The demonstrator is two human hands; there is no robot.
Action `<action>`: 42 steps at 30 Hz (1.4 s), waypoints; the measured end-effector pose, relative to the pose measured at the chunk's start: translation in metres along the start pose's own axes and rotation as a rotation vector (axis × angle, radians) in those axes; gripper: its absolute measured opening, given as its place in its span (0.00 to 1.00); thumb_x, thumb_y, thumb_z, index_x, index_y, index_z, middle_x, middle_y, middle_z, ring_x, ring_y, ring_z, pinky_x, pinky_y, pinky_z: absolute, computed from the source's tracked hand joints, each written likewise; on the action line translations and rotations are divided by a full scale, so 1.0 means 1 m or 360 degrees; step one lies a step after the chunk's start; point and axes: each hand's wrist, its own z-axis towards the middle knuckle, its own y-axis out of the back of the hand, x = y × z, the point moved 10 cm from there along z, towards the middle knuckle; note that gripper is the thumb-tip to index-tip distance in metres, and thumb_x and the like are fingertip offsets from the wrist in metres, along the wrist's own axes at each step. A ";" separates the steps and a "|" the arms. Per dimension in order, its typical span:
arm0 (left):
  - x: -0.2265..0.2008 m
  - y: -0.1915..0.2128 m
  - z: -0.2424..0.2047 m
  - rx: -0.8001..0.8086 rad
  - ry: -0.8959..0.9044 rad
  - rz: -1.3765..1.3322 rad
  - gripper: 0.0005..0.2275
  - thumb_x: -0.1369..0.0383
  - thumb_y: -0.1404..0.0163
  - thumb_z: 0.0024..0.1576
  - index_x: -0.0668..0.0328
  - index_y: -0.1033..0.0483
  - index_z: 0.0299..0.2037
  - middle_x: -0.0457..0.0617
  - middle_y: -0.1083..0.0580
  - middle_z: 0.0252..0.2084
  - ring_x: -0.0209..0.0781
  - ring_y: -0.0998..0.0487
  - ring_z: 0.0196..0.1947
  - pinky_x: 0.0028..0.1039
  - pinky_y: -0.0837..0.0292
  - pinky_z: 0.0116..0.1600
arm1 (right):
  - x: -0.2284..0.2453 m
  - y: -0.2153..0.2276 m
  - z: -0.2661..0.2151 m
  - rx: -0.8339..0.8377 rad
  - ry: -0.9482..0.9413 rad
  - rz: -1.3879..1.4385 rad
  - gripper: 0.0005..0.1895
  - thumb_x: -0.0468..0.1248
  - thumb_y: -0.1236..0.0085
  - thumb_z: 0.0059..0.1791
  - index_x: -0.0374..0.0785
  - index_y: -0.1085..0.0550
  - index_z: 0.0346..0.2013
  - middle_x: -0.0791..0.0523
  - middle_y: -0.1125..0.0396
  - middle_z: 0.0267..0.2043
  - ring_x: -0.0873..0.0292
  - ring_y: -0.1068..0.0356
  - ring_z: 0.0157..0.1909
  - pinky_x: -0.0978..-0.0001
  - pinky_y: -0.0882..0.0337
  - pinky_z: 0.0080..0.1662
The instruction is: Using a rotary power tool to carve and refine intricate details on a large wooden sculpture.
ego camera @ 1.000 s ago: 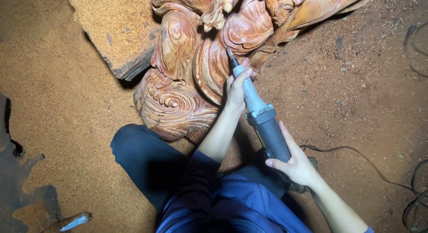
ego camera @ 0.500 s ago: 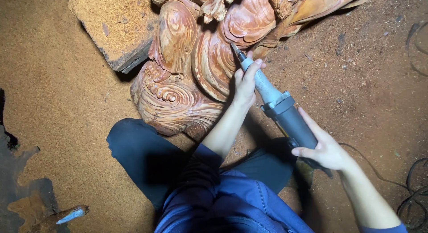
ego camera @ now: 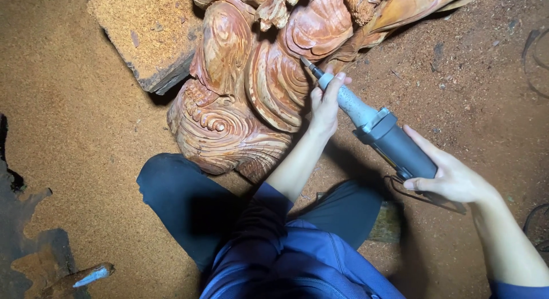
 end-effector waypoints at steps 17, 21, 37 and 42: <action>-0.002 0.024 0.002 -0.0108 -0.0003 0.0019 0.25 0.65 0.41 0.49 0.75 0.29 0.53 0.59 0.31 0.62 0.45 0.31 0.64 0.32 0.38 0.68 | -0.023 -0.025 0.038 -0.0208 -0.0035 -0.0354 0.62 0.34 0.28 0.31 0.55 0.49 0.76 0.61 0.42 0.75 0.55 0.37 0.69 0.62 0.41 0.67; -0.005 0.029 0.011 -0.0163 -0.0036 -0.0005 0.20 0.66 0.40 0.51 0.73 0.25 0.51 0.54 0.20 0.37 0.38 0.20 0.41 0.28 0.27 0.53 | -0.020 -0.023 0.045 -0.0203 -0.0049 -0.0351 0.63 0.37 0.25 0.31 0.56 0.49 0.76 0.60 0.41 0.74 0.55 0.37 0.68 0.61 0.41 0.67; -0.010 -0.020 -0.077 0.0570 0.0292 -0.0301 0.23 0.66 0.35 0.52 0.62 0.25 0.57 0.52 0.23 0.30 0.41 0.18 0.29 0.38 0.17 0.37 | -0.096 -0.142 0.013 -0.0222 0.0330 0.0894 0.67 0.28 0.18 0.23 0.41 0.40 0.74 0.48 0.40 0.73 0.52 0.41 0.70 0.48 0.41 0.67; -0.031 0.007 -0.082 0.0459 0.0170 -0.0181 0.17 0.74 0.42 0.53 0.73 0.24 0.52 0.50 0.31 0.14 0.38 0.27 0.13 0.33 0.26 0.20 | -0.036 -0.170 -0.022 0.0446 0.0719 0.1838 0.69 0.32 0.15 0.37 0.49 0.58 0.78 0.34 0.31 0.57 0.41 0.20 0.36 0.49 0.20 0.41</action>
